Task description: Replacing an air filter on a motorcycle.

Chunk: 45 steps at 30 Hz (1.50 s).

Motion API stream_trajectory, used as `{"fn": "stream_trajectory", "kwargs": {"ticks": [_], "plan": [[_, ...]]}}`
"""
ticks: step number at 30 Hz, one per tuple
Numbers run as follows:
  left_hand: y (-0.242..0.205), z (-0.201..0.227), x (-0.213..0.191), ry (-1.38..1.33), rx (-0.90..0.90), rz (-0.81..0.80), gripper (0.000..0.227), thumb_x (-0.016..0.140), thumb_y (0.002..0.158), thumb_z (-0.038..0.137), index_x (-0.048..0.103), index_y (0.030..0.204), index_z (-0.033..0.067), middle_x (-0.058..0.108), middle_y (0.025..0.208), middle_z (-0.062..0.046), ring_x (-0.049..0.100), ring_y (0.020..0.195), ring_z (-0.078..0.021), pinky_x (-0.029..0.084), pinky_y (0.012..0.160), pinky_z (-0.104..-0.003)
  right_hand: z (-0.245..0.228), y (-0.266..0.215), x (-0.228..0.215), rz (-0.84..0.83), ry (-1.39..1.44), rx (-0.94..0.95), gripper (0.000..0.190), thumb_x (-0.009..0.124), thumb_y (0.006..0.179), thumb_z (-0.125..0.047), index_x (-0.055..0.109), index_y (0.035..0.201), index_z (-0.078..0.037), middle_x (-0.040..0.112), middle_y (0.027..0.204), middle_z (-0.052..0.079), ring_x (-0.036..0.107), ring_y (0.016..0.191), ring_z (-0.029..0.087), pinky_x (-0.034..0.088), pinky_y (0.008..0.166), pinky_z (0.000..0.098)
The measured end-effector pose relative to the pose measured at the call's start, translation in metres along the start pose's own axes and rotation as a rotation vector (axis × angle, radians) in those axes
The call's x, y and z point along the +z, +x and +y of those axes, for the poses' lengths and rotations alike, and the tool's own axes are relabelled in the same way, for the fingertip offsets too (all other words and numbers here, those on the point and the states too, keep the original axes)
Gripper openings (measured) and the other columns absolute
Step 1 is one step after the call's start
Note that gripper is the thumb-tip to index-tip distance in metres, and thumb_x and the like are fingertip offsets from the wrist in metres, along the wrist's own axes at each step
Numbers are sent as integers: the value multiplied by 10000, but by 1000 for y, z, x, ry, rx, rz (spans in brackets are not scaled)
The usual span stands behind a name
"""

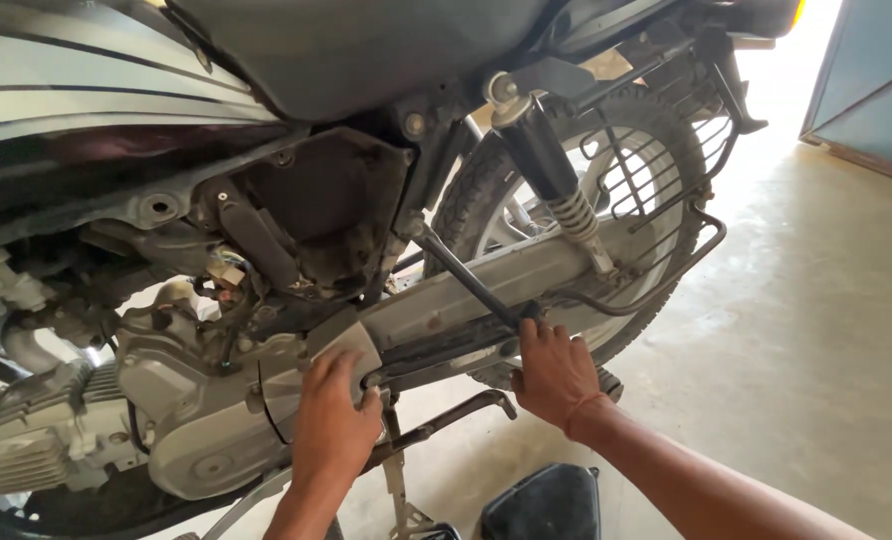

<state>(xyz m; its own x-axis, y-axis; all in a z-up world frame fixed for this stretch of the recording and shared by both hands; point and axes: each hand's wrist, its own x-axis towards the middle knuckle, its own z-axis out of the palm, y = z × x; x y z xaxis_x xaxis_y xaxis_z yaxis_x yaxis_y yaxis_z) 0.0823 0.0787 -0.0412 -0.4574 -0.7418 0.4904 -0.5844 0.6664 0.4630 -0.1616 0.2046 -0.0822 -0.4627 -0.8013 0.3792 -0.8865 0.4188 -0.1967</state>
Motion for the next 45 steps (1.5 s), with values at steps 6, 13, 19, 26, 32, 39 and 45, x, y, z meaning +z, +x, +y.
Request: {"fn": "stream_trajectory", "kwargs": {"ticks": [6,13,19,26,32,39,45], "plan": [[-3,6,-5,10,-33,-20,526,724,813,147,604,1321,87,516,1456,-102,490,1350,-296,415,1089,-401,1,0,1,17,6,-2,496,758,747,-249,518,1107,-8,667,1052,197,624,1051,376,508,850,519],[-4,-1,-1,8,53,12,513,736,786,134,635,1285,67,532,1452,-104,495,1357,-296,420,1095,-400,2,-1,0,-17,-1,4,498,756,778,-265,516,1126,-1,665,1074,204,614,1077,381,497,872,534],[-5,5,-7,55,10,-7,487,730,797,146,646,1273,92,506,1479,-93,478,1357,-300,412,1082,-407,-1,0,-1,-19,11,-6,493,758,781,-265,511,1124,-11,656,1091,202,603,1098,380,490,883,531],[6,10,-10,10,1,18,540,743,802,182,609,1314,79,533,1416,-115,479,1342,-326,431,1069,-420,1,0,-1,-32,-6,13,496,749,792,-273,501,1145,-29,645,1113,187,603,1101,365,493,884,522],[10,0,-28,140,59,-19,477,723,831,199,620,1278,70,567,1333,-115,502,1292,-336,449,1034,-437,-15,4,-9,245,107,-55,474,760,731,-243,594,1132,-51,641,1033,172,605,1034,371,491,844,520],[-2,-60,-6,417,170,-387,311,681,872,208,655,1151,74,557,1306,-94,446,1304,-299,352,1113,-484,-68,17,-22,297,501,-257,156,710,826,-181,699,926,-61,649,956,88,639,932,325,537,761,445],[38,-88,-18,395,232,-324,324,671,913,232,680,1202,85,536,1345,-137,420,1306,-318,349,1033,-550,-94,39,6,102,601,-375,233,726,870,-234,678,1013,-56,666,1022,128,641,1003,357,546,830,452]]}}
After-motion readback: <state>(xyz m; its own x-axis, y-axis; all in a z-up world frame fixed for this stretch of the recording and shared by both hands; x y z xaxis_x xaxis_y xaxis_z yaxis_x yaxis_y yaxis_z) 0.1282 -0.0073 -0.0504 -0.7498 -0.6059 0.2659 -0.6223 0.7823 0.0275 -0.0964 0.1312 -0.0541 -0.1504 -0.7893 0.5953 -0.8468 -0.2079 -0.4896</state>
